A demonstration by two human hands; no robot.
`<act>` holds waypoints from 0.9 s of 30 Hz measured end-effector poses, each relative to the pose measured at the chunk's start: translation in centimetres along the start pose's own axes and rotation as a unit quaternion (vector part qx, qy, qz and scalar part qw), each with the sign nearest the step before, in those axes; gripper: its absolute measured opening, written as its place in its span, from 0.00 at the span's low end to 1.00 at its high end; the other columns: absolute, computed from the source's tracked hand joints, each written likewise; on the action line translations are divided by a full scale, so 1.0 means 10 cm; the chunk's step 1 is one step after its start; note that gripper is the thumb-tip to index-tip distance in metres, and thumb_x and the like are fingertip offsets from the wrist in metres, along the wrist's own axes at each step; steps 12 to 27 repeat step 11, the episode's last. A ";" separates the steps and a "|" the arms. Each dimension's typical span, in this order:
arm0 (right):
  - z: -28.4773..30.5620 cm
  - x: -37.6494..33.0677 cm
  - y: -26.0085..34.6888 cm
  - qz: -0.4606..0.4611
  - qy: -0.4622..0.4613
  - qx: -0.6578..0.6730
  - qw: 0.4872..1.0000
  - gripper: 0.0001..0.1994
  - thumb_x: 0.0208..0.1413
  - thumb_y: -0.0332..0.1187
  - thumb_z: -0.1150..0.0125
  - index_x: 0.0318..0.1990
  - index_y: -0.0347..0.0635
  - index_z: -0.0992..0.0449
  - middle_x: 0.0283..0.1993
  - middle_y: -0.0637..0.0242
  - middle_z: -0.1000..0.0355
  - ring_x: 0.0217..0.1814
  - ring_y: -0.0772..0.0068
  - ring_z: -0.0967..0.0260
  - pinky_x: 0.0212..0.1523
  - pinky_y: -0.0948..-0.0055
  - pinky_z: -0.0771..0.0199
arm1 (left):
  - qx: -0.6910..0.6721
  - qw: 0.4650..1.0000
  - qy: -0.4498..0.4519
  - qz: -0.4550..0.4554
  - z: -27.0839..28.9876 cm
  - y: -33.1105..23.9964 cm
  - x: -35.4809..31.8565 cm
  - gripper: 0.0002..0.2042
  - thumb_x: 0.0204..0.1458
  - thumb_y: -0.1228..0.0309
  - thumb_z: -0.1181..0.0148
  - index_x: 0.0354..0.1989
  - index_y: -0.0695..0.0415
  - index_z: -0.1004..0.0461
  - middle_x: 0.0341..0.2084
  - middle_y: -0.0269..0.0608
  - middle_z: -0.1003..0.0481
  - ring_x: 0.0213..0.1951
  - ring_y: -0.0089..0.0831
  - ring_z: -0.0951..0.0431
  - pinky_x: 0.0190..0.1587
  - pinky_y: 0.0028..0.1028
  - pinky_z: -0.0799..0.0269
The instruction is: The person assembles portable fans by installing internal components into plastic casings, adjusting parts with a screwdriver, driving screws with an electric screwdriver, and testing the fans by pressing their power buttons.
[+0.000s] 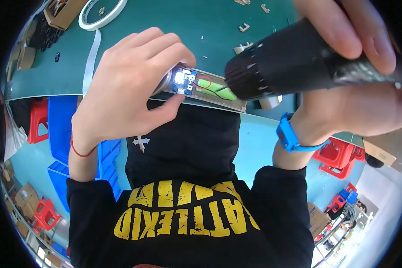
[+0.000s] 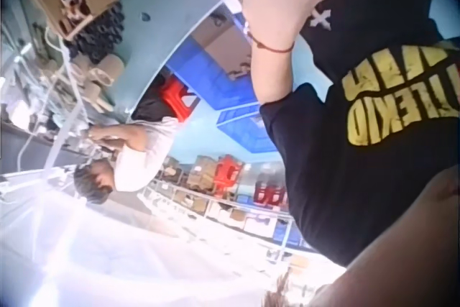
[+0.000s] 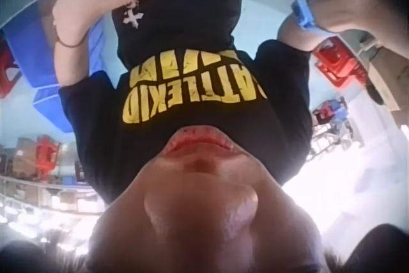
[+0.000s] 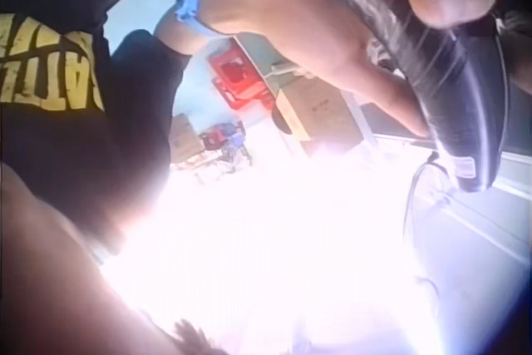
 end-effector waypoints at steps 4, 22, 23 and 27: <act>-0.15 -0.02 -0.15 0.044 0.027 0.016 0.999 0.13 0.52 0.42 0.44 0.22 0.47 0.34 0.22 0.74 0.34 0.22 0.82 0.33 0.28 0.82 0.31 | -0.001 1.000 -0.004 0.002 -0.05 -0.04 0.04 0.16 0.36 0.73 0.36 0.37 0.56 0.29 0.32 0.39 0.28 0.38 0.37 0.28 0.41 0.32 0.31; -0.40 0.29 -0.26 0.113 0.051 0.042 0.991 0.16 0.51 0.49 0.44 0.19 0.51 0.30 0.22 0.76 0.31 0.22 0.83 0.31 0.26 0.81 0.29 | -0.011 0.999 -0.042 -0.001 0.28 0.02 0.13 0.17 0.35 0.72 0.36 0.37 0.56 0.29 0.33 0.41 0.28 0.39 0.38 0.28 0.43 0.33 0.31; -0.40 0.29 -0.26 0.113 0.051 0.042 0.991 0.16 0.51 0.49 0.44 0.19 0.51 0.30 0.22 0.76 0.31 0.22 0.83 0.31 0.26 0.81 0.29 | -0.011 0.999 -0.042 -0.001 0.28 0.02 0.13 0.17 0.35 0.72 0.36 0.37 0.56 0.29 0.33 0.41 0.28 0.39 0.38 0.28 0.43 0.33 0.31; -0.40 0.29 -0.26 0.113 0.051 0.042 0.991 0.16 0.51 0.49 0.44 0.19 0.51 0.30 0.22 0.76 0.31 0.22 0.83 0.31 0.26 0.81 0.29 | -0.011 0.999 -0.042 -0.001 0.28 0.02 0.13 0.17 0.35 0.72 0.36 0.37 0.56 0.29 0.33 0.41 0.28 0.39 0.38 0.28 0.43 0.33 0.31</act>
Point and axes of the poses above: each hand's wrist, its own x-axis towards the middle knuckle, its own z-axis out of the back of the hand, y = z × x, the point moved 3 cm from there along x, towards the middle knuckle
